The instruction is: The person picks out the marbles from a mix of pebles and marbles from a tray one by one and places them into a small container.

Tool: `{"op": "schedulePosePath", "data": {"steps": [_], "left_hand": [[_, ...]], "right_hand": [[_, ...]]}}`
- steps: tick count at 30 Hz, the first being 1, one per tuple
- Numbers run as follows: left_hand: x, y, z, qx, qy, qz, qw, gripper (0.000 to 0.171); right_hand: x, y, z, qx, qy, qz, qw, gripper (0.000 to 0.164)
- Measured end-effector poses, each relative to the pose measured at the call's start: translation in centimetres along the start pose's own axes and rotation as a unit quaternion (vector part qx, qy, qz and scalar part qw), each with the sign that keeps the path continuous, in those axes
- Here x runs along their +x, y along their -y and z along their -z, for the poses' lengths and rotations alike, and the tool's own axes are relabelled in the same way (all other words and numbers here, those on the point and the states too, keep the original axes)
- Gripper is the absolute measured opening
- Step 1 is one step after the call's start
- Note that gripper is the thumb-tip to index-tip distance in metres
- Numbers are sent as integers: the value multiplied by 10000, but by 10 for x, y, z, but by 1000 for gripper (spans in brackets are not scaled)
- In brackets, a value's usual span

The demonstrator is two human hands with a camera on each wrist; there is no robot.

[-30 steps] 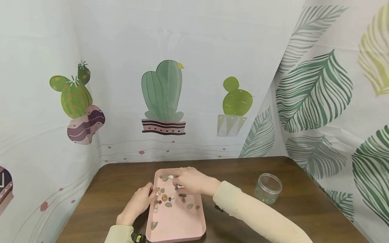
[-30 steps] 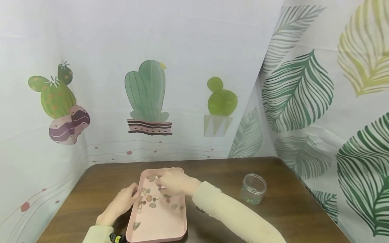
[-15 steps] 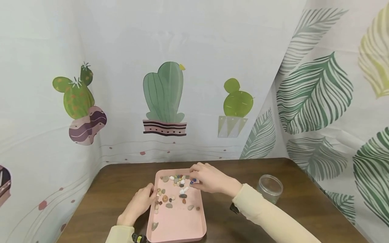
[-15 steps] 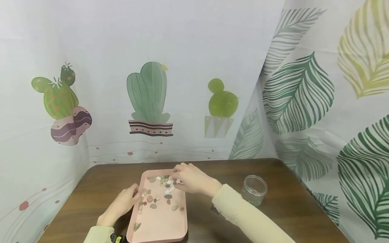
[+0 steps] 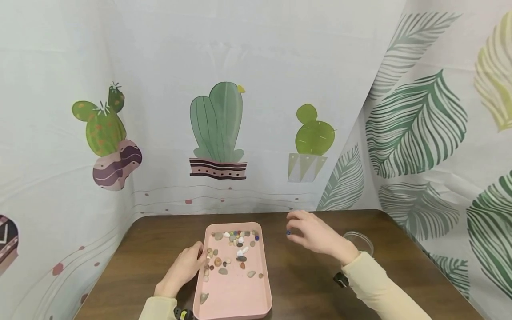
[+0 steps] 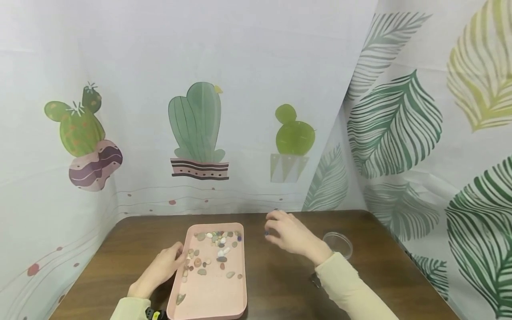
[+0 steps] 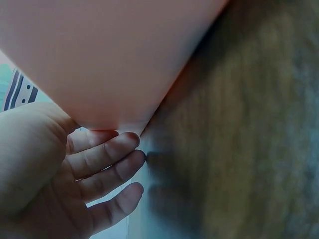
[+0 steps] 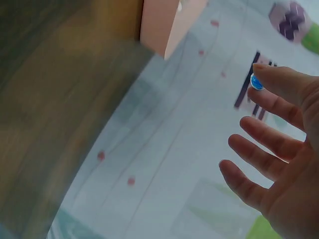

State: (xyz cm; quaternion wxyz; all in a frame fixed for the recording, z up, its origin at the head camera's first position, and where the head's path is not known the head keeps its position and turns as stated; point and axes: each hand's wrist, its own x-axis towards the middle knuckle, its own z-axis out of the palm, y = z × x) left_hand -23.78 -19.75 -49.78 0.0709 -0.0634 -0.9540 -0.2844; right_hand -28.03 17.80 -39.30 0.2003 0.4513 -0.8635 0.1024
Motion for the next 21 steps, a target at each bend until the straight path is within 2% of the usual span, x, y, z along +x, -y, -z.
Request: {"op": "schedulePosePath", "data": {"steps": [5, 13, 21], "left_hand": [[-1, 1, 0, 8, 45, 46, 10000, 8], [0, 1, -1, -81, 72, 42, 9999, 9], [1, 3, -1, -160, 132, 87, 9997, 9]], "right_hand": [[-17, -16, 13, -42, -42, -514, 9987, 16], [-41, -34, 26, 204, -192, -1313, 9910, 19], [-72, -57, 31, 205, -515, -1627, 9851, 14]]}}
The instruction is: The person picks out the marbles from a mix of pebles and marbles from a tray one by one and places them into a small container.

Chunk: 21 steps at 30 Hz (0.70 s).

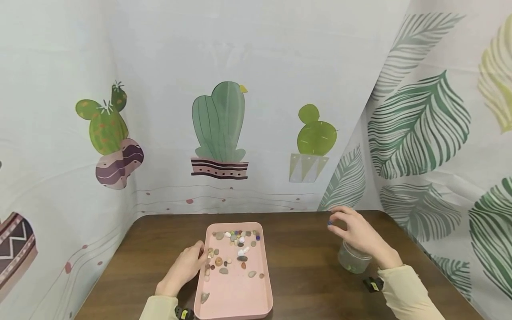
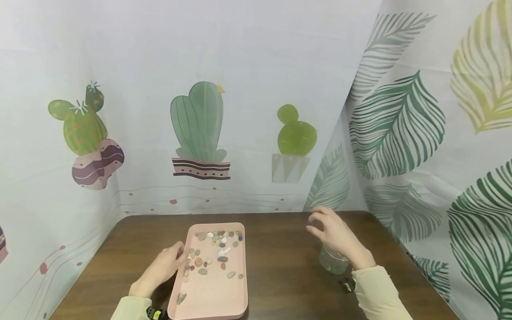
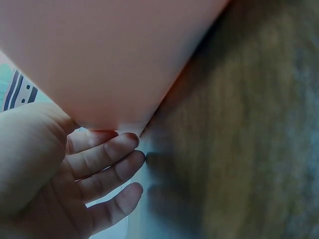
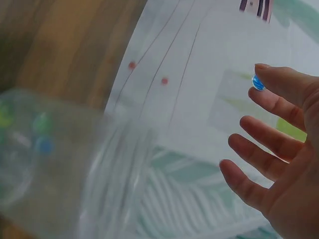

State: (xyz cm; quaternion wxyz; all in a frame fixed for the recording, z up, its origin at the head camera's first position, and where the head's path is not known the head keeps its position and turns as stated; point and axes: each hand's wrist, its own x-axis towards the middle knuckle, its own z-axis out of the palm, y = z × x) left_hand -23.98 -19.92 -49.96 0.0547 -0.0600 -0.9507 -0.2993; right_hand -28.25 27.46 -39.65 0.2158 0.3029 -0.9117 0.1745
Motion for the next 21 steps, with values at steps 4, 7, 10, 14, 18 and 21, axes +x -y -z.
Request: {"op": "schedulePosePath", "data": {"steps": [4, 7, 10, 14, 18, 21], "left_hand": [[1, 0, 0, 30, 14, 26, 10000, 9], [2, -1, 1, 57, -20, 47, 10000, 8], [3, -1, 1, 88, -77, 53, 9999, 8], [3, -1, 0, 121, -99, 40, 9999, 9], [2, -1, -1, 42, -86, 30, 9999, 9], [1, -1, -2, -20, -93, 22, 10000, 8]], "right_hand": [[-12, -17, 3, -114, -74, -199, 9997, 16], [-20, -28, 6, -177, -70, -342, 9992, 17], [-27, -37, 7, -196, -124, -450, 9987, 17], [-37, -48, 5, -149, -189, -531, 9983, 17], [-47, -57, -2, -127, -147, -559, 9982, 16], [-53, -62, -8, -139, -95, -643, 9978, 15]]}}
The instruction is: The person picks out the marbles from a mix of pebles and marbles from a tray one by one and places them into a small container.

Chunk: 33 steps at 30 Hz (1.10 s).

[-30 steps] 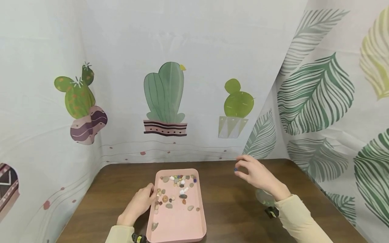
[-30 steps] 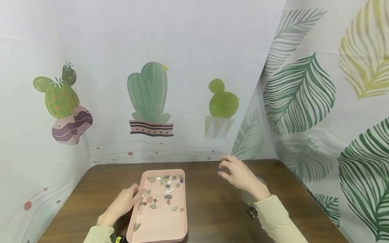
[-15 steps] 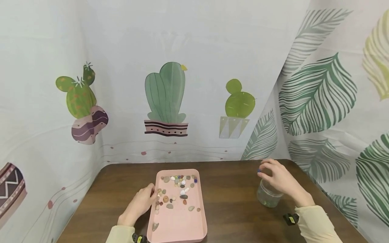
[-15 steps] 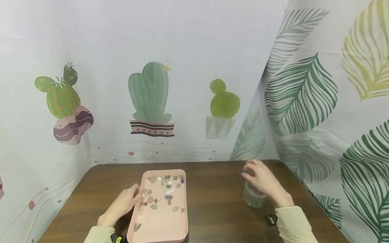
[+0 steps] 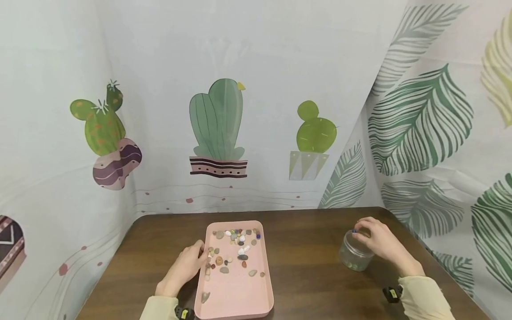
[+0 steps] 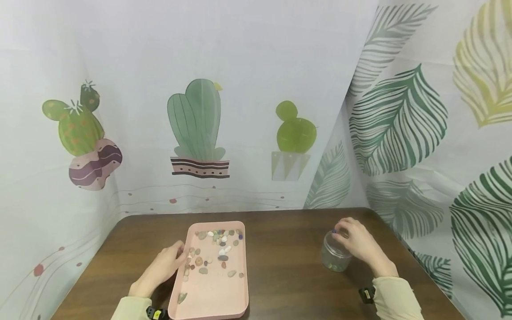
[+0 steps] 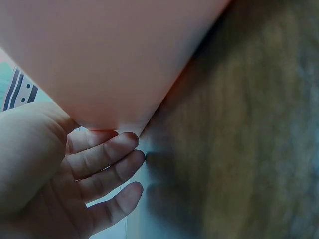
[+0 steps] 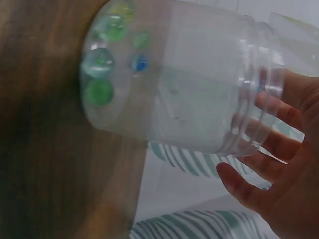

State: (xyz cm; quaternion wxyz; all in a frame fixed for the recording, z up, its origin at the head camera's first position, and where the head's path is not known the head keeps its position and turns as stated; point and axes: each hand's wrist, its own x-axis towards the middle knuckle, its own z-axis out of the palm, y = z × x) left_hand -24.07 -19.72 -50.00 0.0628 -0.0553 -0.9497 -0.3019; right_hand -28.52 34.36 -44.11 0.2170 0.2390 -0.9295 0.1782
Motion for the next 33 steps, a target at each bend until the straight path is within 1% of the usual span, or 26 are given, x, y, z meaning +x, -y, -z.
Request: {"op": "schedulePosePath", "data": {"steps": [5, 10, 20, 26, 33], "left_hand": [[0, -1, 0, -53, 34, -51, 10000, 8], [0, 0, -1, -55, 50, -37, 10000, 7], [3, -3, -1, -9, 14, -50, 10000, 8], [2, -5, 1, 34, -53, -92, 9999, 7], [0, -3, 2, 46, 18, 24, 10000, 8]], "right_hand": [[-8, -5, -5, -6, 162, -223, 9996, 15], [-13, -7, -8, 98, 311, -347, 9989, 16], [-16, -10, -10, 128, 168, -393, 9990, 16], [-16, -9, -9, 193, 206, -493, 9984, 15], [-12, -6, -9, 132, 259, -482, 9984, 12]]}}
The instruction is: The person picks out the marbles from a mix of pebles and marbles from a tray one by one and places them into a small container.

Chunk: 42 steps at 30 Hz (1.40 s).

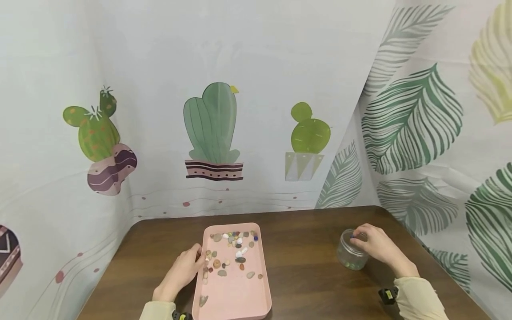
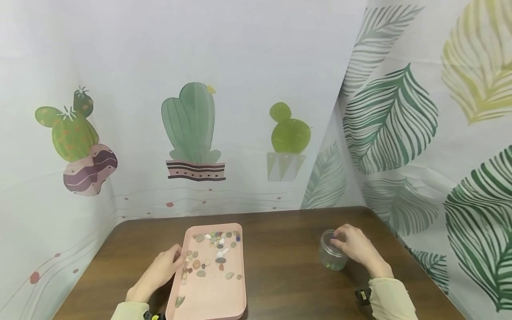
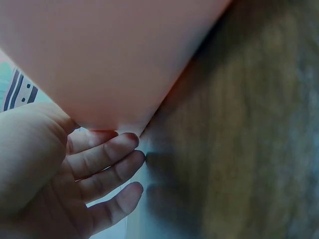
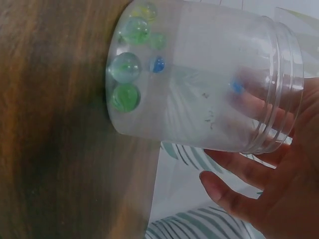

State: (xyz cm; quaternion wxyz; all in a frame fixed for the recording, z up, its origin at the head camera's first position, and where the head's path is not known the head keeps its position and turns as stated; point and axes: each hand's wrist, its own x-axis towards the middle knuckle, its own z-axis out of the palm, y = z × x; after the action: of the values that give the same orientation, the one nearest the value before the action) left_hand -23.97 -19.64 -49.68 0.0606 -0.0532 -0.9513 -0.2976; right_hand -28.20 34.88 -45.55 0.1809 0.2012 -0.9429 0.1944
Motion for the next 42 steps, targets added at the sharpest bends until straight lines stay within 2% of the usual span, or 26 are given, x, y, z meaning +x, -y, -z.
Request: {"op": "schedulePosePath", "data": {"steps": [8, 11, 19, 27, 30, 34, 42], "left_hand": [[1, 2, 0, 66, -44, 9, 10000, 10], [1, 2, 0, 103, -46, 22, 9999, 9], [0, -1, 2, 117, -66, -28, 9999, 7], [-1, -2, 3, 97, -32, -9, 9999, 8], [-1, -1, 1, 71, -23, -9, 10000, 8], [-1, 0, -1, 31, -47, -21, 10000, 8], [-2, -1, 0, 87, -60, -48, 9999, 8]], "right_hand": [[9, -1, 7, 12, -100, -63, 9999, 15], [13, 0, 11, -4, -150, 46, 9999, 15], [37, 20, 23, -2, 5, 283, 9996, 18], [70, 59, 5, -301, 264, 1036, 9938, 14], [81, 78, -5, -451, 489, 1261, 9898, 17], [95, 108, -19, -701, 867, 1682, 9794, 23], [117, 163, -51, -872, 1083, 2534, 9573, 21]]}}
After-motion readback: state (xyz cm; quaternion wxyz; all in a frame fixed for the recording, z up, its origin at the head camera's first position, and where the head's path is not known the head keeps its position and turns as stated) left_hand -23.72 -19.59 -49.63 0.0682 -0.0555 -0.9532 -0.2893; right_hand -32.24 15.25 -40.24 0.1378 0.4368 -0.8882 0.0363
